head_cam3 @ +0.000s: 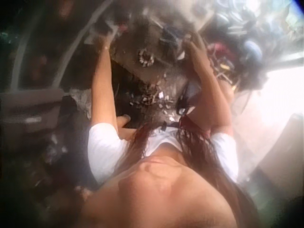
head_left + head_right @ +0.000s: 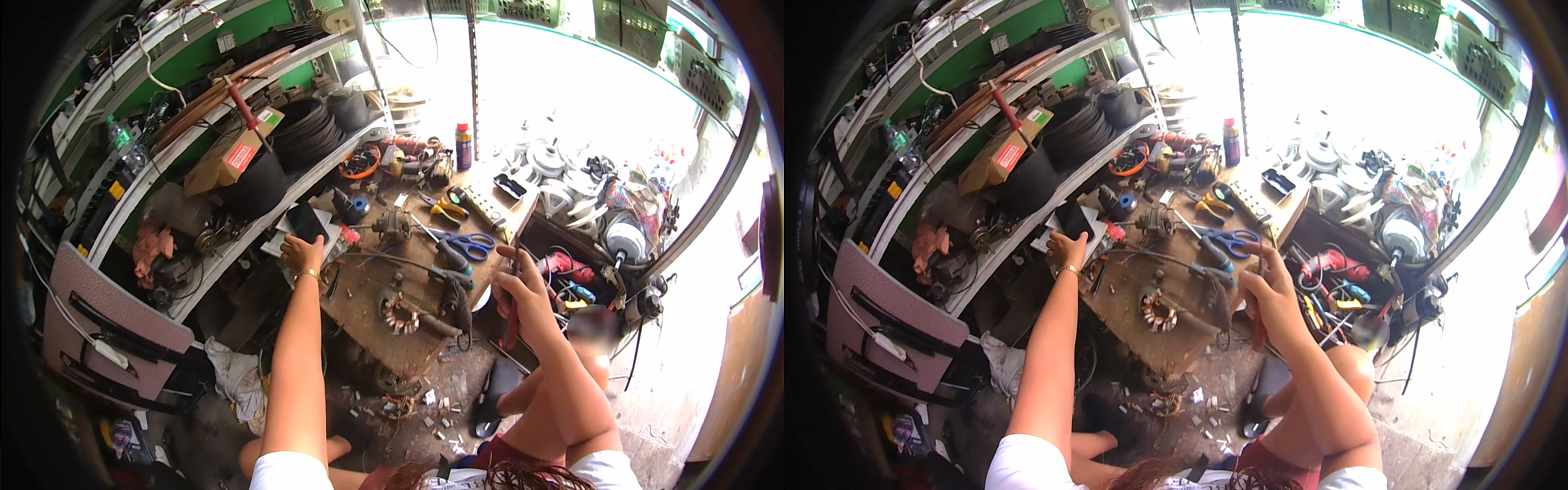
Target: The person works on a motor coil with their hands, peeling back tape and separating copper wires from the core.
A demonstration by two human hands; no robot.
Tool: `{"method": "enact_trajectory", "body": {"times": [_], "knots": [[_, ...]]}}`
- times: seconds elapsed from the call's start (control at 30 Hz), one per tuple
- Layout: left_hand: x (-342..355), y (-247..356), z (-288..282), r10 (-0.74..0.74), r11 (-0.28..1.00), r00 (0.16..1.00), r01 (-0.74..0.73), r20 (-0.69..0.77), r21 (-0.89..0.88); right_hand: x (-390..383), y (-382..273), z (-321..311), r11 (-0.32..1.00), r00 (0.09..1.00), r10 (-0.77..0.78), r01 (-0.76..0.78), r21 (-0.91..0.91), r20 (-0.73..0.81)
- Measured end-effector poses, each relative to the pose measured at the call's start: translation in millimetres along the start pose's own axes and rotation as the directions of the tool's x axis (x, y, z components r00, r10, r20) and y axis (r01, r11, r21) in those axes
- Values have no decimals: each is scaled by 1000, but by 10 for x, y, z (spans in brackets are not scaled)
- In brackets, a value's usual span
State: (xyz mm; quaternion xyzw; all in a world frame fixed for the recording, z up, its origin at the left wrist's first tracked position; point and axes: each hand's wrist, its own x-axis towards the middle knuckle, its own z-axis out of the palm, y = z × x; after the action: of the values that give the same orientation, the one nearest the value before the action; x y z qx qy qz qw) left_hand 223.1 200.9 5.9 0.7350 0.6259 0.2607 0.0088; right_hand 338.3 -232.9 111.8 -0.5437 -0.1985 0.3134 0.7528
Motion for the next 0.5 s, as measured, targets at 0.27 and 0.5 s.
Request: {"method": "enact_trajectory", "body": {"times": [0.27,0.5], "knots": [[686,391,375,-70,993,997,74,-42,95,147,-156,-142,1000,996,-13,14,12,-93],[772,579,479,-176,982,983,173,44,75,229,-139,-129,999,994,18,-14,33,-104]]}}
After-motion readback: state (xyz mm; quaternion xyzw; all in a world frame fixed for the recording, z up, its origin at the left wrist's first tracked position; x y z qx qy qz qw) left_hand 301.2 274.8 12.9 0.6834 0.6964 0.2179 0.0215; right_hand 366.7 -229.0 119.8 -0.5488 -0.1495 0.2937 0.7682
